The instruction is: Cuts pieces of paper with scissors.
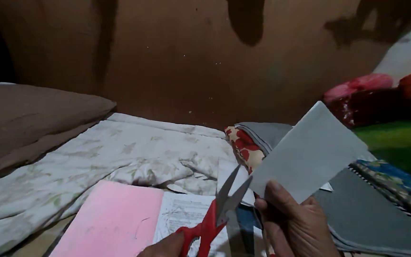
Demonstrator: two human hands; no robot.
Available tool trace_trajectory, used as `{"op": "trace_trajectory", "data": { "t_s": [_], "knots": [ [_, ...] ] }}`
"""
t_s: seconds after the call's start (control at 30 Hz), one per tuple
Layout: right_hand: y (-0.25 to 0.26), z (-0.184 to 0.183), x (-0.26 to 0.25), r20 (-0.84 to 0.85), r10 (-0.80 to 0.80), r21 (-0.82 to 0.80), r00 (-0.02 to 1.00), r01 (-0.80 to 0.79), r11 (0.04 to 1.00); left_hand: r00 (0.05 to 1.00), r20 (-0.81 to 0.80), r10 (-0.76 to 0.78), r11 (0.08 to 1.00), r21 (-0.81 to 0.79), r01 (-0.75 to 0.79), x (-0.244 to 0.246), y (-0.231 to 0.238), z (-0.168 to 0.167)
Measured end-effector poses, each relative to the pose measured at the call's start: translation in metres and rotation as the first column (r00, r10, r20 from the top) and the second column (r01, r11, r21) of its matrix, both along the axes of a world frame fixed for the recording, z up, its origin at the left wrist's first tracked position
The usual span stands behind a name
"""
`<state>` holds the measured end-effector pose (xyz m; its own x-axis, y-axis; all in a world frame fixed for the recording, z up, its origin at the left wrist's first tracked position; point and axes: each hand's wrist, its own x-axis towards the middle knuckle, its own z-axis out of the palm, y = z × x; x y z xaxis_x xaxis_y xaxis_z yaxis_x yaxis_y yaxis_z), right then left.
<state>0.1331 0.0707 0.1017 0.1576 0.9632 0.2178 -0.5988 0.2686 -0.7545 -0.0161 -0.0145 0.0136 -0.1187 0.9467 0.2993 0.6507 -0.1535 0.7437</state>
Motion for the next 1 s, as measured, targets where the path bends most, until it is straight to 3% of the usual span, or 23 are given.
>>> {"op": "trace_trajectory", "data": {
  "t_s": [0.27, 0.5, 1.0],
  "knots": [
    [0.003, -0.008, 0.000, -0.024, 0.068, 0.060, 0.997, -0.066, 0.996, 1.000, -0.026, 0.006, 0.998, -0.058, -0.007, 0.002, -0.006, 0.006],
    [0.006, -0.011, -0.001, 0.022, 0.102, 0.084, 0.995, -0.104, 0.991, 0.998, -0.054, 0.022, 1.000, -0.007, -0.022, 0.002, -0.007, 0.007],
    [0.003, -0.010, -0.006, 0.031, 0.064, 0.054, 0.997, -0.066, 0.996, 0.999, -0.027, 0.029, 0.998, -0.058, -0.030, -0.001, -0.006, 0.010]
  ]
}}
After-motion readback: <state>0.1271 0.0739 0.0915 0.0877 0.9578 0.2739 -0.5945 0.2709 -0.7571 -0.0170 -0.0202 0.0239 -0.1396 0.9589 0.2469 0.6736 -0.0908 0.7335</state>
